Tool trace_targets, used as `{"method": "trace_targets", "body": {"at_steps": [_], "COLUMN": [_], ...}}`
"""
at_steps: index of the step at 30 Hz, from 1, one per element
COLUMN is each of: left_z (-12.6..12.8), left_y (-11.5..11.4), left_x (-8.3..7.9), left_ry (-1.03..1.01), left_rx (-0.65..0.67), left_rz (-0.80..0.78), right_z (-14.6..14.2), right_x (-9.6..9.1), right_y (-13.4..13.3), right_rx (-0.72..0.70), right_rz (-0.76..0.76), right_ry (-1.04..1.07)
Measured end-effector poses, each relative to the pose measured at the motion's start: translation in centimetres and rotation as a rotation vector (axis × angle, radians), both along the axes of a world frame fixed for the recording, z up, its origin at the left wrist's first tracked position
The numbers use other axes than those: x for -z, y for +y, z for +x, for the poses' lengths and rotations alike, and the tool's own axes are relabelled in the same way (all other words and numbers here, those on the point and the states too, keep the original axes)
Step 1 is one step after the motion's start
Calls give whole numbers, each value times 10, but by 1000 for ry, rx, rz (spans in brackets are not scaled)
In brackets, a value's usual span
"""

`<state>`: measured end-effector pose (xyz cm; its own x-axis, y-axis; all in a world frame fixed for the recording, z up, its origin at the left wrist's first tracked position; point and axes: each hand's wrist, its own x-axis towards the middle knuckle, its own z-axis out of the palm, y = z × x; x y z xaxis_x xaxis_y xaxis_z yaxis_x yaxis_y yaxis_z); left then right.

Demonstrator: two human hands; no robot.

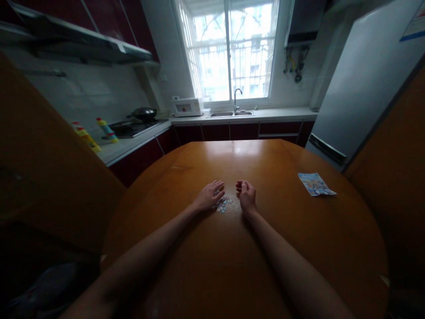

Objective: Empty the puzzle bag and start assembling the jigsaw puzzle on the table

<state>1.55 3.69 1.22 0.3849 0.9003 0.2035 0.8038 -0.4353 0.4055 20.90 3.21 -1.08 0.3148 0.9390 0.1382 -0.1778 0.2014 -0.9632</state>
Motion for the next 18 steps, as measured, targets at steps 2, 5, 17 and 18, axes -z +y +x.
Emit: {"method": "trace_targets", "body": {"at_steps": [2, 5, 17, 18], "left_z": [3, 8, 71, 68], "left_y": [1, -11, -58, -51], "left_x": [-1, -5, -8, -6], "left_ry": [-22, -8, 262, 266], "left_rx": [102, 197, 193, 134], "left_rz": [-1, 33, 164, 153], "right_z": [7, 23, 181, 198], "right_x": [0, 0, -13, -12], "right_y": [-5, -5, 7, 4], "right_rx": [35, 104, 551, 593], "right_rz": [-8, -23, -48, -72], "right_ry": [-30, -106, -769, -815]}}
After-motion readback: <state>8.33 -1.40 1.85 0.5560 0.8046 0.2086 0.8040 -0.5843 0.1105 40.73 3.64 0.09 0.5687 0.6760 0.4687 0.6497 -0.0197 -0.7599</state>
